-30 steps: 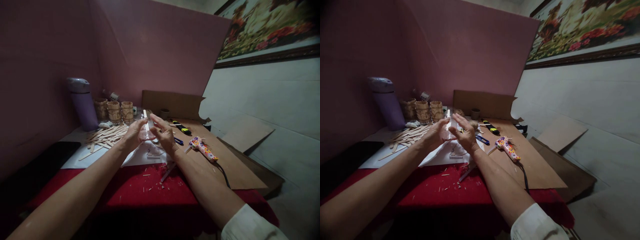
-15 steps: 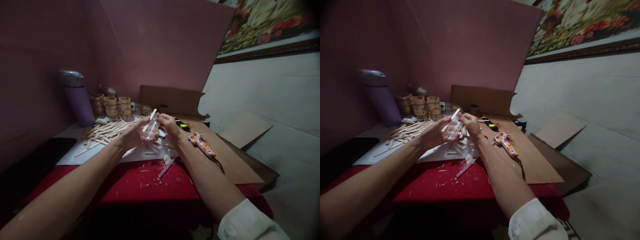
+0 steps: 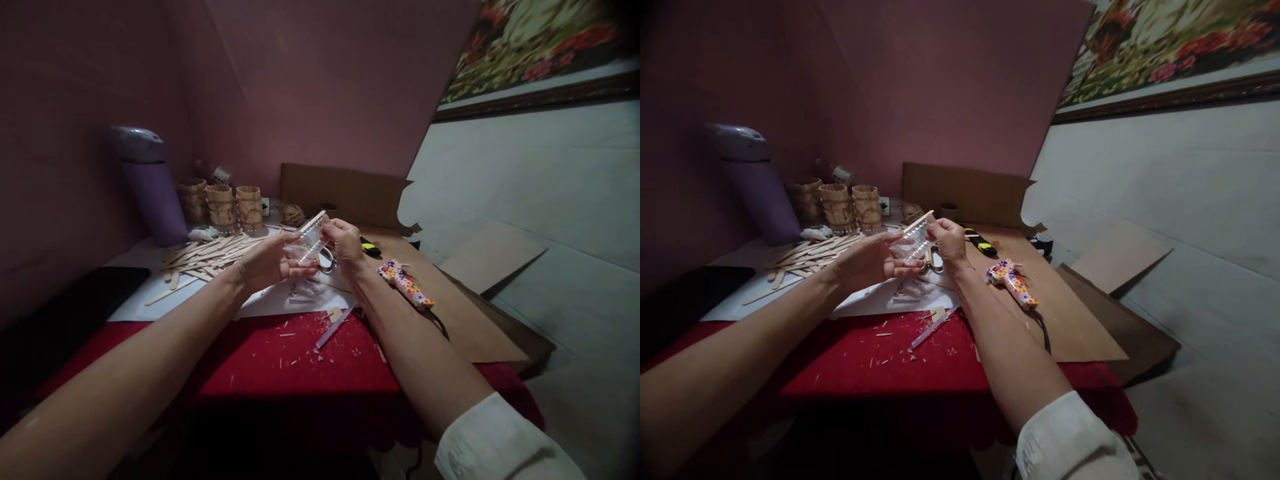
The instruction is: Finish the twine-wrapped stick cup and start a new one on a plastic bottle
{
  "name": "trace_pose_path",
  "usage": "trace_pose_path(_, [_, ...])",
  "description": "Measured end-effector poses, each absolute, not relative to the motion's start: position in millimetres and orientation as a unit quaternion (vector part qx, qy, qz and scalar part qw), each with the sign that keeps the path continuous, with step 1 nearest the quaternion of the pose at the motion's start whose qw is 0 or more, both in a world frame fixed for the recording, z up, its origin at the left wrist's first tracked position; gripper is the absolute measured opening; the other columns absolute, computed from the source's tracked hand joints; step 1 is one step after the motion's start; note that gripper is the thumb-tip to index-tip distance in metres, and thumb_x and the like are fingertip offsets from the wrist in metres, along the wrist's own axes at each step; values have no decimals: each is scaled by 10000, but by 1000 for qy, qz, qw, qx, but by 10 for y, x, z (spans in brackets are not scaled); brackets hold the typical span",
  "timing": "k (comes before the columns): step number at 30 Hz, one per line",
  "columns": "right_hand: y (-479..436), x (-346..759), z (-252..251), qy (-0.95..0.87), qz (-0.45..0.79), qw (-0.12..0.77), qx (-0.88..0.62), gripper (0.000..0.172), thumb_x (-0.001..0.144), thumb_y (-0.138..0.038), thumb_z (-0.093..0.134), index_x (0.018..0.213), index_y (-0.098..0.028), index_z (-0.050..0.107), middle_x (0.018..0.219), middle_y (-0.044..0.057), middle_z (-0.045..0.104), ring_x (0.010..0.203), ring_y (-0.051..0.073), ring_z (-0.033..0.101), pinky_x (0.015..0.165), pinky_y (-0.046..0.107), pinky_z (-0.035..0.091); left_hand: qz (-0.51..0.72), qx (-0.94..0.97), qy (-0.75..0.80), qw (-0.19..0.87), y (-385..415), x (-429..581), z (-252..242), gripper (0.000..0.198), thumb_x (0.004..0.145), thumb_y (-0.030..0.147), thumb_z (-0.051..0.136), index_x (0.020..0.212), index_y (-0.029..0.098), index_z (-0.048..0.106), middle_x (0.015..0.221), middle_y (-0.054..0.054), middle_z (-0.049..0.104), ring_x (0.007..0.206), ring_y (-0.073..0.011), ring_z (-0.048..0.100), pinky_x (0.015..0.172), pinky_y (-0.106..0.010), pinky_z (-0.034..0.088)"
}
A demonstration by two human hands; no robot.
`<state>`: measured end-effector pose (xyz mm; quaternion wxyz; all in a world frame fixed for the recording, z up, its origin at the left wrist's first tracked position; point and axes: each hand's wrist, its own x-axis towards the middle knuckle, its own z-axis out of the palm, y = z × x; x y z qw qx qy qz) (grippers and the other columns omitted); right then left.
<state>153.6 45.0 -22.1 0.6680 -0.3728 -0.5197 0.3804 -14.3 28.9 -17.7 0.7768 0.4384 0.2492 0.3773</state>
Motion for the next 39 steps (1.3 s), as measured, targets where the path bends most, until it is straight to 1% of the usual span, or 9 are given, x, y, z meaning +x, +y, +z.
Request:
trace_pose_path(4, [459, 1545, -224, -525, 377, 669, -367, 529, 598, -673, 793, 530, -211, 543, 548, -38, 501, 547, 106, 419, 604, 278, 359, 386, 428, 243, 781, 298, -149, -173, 326, 859, 269, 616, 1124, 79, 610, 945, -192, 725, 854, -283, 731, 833, -450, 592])
trace_pose_path(10, [433, 1525, -199, -537, 370, 659, -376, 591, 641, -778, 703, 554, -202, 602, 572, -14, 550, 550, 115, 459, 609, 288, 368, 430, 443, 287, 732, 294, -111, -187, 242, 815, 215, 637, 1026, 97, 618, 915, -148, 706, 770, -220, 702, 736, -369, 618])
trace_pose_path(12, [417, 1516, -182, -535, 372, 653, -385, 584, 612, -757, 739, 521, -200, 589, 545, -18, 532, 536, 109, 434, 596, 287, 351, 445, 464, 295, 707, 288, -89, -206, 215, 787, 193, 656, 981, 103, 628, 928, -130, 697, 747, -193, 684, 703, -348, 621])
trace_pose_path(15, [402, 1515, -162, -536, 364, 653, -393, 558, 577, -699, 796, 472, -206, 556, 508, -30, 501, 532, 106, 399, 586, 285, 334, 458, 487, 283, 687, 291, -63, -241, 186, 752, 173, 683, 923, 115, 639, 941, -102, 683, 740, -170, 661, 702, -357, 624])
trace_pose_path(21, [419, 1538, -166, -524, 377, 657, -389, 514, 616, -608, 814, 466, -209, 528, 496, -46, 449, 515, 99, 355, 559, 286, 297, 439, 461, 272, 721, 297, -58, -264, 249, 788, 271, 687, 986, 126, 645, 904, -122, 701, 774, -203, 676, 729, -352, 606])
trace_pose_path(25, [451, 1556, -189, -521, 385, 662, -378, 484, 633, -566, 813, 479, -211, 523, 509, -48, 443, 515, 98, 362, 564, 288, 297, 436, 467, 273, 719, 284, -60, -245, 184, 771, 232, 672, 917, 124, 639, 831, -117, 704, 730, -194, 676, 726, -330, 596])
trace_pose_path(28, [467, 1568, -196, -524, 388, 661, -372, 486, 607, -569, 814, 469, -207, 521, 517, -43, 460, 524, 97, 369, 566, 285, 292, 445, 477, 268, 709, 269, -66, -234, 197, 759, 221, 689, 923, 127, 632, 863, -107, 705, 741, -191, 678, 708, -332, 599])
trace_pose_path(32, [468, 1574, -193, -512, 406, 659, -373, 484, 570, -581, 820, 471, -203, 535, 515, -41, 473, 523, 96, 373, 564, 280, 292, 436, 480, 258, 716, 248, -75, -229, 288, 786, 277, 691, 1018, 119, 627, 913, -118, 712, 758, -200, 691, 695, -344, 606])
trace_pose_path(39, [475, 1549, -207, -516, 390, 662, -378, 450, 571, -551, 811, 460, -209, 541, 483, -42, 457, 502, 96, 354, 549, 286, 280, 443, 489, 291, 693, 285, -24, -263, 187, 759, 184, 668, 918, 99, 618, 787, -115, 702, 640, -181, 679, 663, -353, 617])
